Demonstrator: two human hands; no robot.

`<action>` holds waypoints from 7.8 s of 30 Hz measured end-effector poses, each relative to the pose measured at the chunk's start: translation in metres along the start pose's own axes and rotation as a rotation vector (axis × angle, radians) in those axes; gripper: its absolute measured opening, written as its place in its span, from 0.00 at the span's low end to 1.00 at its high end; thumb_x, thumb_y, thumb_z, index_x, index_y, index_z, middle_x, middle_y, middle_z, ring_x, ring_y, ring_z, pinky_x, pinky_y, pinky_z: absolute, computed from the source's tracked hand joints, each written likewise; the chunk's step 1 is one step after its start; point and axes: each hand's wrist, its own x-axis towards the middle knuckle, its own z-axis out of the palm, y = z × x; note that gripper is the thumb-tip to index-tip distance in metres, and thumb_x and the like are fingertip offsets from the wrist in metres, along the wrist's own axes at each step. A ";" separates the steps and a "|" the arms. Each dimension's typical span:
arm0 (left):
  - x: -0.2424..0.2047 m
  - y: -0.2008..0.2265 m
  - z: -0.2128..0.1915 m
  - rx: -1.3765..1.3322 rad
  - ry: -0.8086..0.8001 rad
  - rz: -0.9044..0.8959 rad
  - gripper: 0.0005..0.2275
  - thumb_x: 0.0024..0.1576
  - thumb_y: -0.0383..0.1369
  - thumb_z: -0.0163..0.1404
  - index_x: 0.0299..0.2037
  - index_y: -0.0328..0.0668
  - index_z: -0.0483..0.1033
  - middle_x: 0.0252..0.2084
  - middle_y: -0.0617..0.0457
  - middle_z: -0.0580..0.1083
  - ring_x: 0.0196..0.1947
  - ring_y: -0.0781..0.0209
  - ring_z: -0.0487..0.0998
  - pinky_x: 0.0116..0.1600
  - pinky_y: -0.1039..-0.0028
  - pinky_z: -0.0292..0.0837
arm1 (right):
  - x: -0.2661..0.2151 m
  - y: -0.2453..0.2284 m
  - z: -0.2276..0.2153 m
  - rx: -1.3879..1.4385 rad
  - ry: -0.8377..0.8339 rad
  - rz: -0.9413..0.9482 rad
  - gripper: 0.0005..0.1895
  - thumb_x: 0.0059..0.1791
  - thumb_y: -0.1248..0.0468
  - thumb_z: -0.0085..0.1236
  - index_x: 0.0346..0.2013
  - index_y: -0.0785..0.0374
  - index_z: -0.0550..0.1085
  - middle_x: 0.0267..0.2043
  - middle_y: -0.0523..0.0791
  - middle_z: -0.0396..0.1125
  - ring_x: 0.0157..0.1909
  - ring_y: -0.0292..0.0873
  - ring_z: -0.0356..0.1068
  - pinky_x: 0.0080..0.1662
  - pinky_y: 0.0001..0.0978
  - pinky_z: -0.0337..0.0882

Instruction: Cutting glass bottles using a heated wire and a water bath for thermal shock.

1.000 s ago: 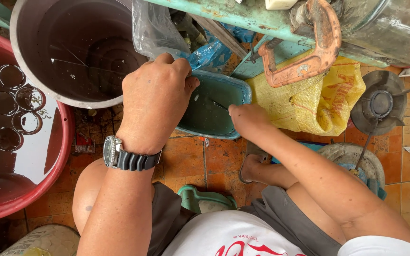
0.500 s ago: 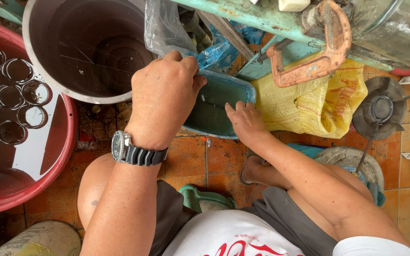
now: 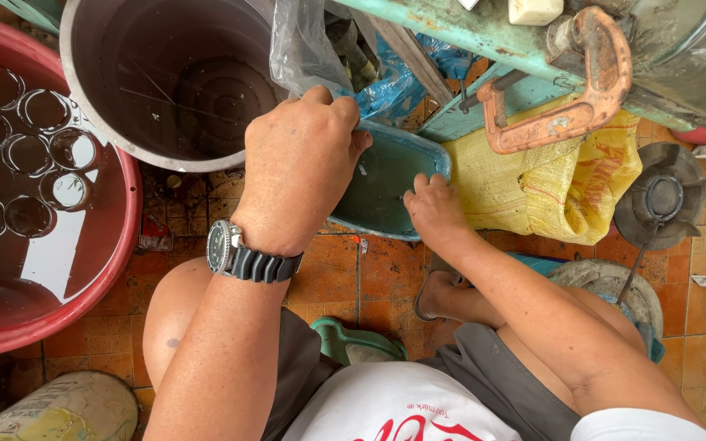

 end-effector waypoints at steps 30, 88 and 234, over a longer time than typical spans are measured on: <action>0.002 0.000 0.005 -0.006 -0.017 -0.005 0.10 0.61 0.42 0.59 0.33 0.49 0.76 0.29 0.51 0.69 0.23 0.38 0.71 0.18 0.50 0.64 | 0.005 0.009 0.004 0.499 -0.017 -0.030 0.12 0.45 0.80 0.45 0.27 0.60 0.68 0.29 0.50 0.53 0.23 0.53 0.53 0.22 0.50 0.49; -0.002 -0.003 -0.005 -0.078 0.120 -0.040 0.12 0.56 0.41 0.63 0.28 0.48 0.74 0.27 0.52 0.70 0.21 0.43 0.74 0.19 0.55 0.66 | 0.020 0.006 -0.108 1.509 -0.655 0.848 0.16 0.58 0.57 0.38 0.47 0.58 0.74 0.22 0.42 0.57 0.23 0.37 0.48 0.25 0.30 0.48; -0.001 0.009 0.004 -0.041 0.030 -0.008 0.14 0.57 0.44 0.63 0.29 0.48 0.75 0.26 0.52 0.70 0.21 0.44 0.74 0.20 0.56 0.66 | 0.017 0.009 0.013 0.052 -0.442 0.018 0.14 0.39 0.71 0.67 0.35 0.48 0.80 0.39 0.45 0.69 0.35 0.48 0.75 0.29 0.39 0.76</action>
